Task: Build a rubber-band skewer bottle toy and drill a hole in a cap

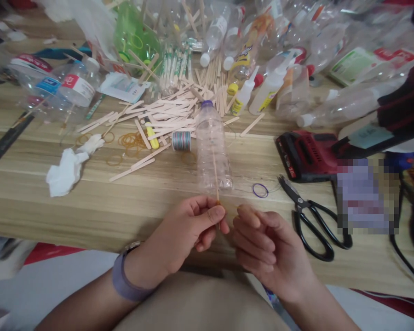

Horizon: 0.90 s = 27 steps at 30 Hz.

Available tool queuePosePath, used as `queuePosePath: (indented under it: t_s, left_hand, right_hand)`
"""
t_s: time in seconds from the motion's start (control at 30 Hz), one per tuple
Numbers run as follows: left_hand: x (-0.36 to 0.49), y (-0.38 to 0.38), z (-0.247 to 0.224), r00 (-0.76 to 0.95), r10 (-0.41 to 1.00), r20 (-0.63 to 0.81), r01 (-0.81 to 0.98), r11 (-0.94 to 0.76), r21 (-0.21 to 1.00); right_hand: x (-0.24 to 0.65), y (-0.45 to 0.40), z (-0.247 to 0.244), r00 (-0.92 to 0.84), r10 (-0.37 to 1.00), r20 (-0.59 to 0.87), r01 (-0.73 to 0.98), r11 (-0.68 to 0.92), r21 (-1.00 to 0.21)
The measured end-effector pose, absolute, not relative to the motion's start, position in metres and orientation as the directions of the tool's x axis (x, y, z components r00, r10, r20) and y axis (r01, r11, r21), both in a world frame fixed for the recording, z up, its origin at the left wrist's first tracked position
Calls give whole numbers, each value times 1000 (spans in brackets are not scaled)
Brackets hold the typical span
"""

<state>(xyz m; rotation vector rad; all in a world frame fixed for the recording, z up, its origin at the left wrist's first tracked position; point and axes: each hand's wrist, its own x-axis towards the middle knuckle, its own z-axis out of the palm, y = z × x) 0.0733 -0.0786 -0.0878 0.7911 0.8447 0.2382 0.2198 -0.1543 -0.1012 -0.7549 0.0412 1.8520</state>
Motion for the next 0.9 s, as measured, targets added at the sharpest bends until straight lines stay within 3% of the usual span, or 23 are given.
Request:
queuePosePath:
  t_s: [0.07,0.17,0.23,0.33,0.5,0.77,0.9]
  left_hand:
    - [70,-78,-85,657,480,-581,117,697,707]
    - [68,-79,-83,652,468,-597,140,699,701]
    - [67,-80,-83,651,467,-598,153,691,706]
    - [68,-81,-84,646,481,-593,175,662,729]
    - [70,-79,-85,645,503,-575,147,657,739]
    - [71,-80,-88,585,591,-555,224,540,811]
    - [69,-80,-92,581,647,-494,267,422,867]
  right_hand:
    - [226,-154,-102,-255,766,-590,-705,-565,-429]
    - [238,-152,-97,-191,735,-651,-317,-674,-667]
    - [244,-148,-90,-216,734,-644,-95,-672,-735]
    - [247,-144,-83,-244,733,-635,33,-648,-761]
    - [236,-143,-88,-241,737,-631,13,-648,-762]
    - [209,-146,-99,-106,817,-567,-305,-570,-763]
    - [198,-144,-100,-33,802,-596,-329,-572,-751]
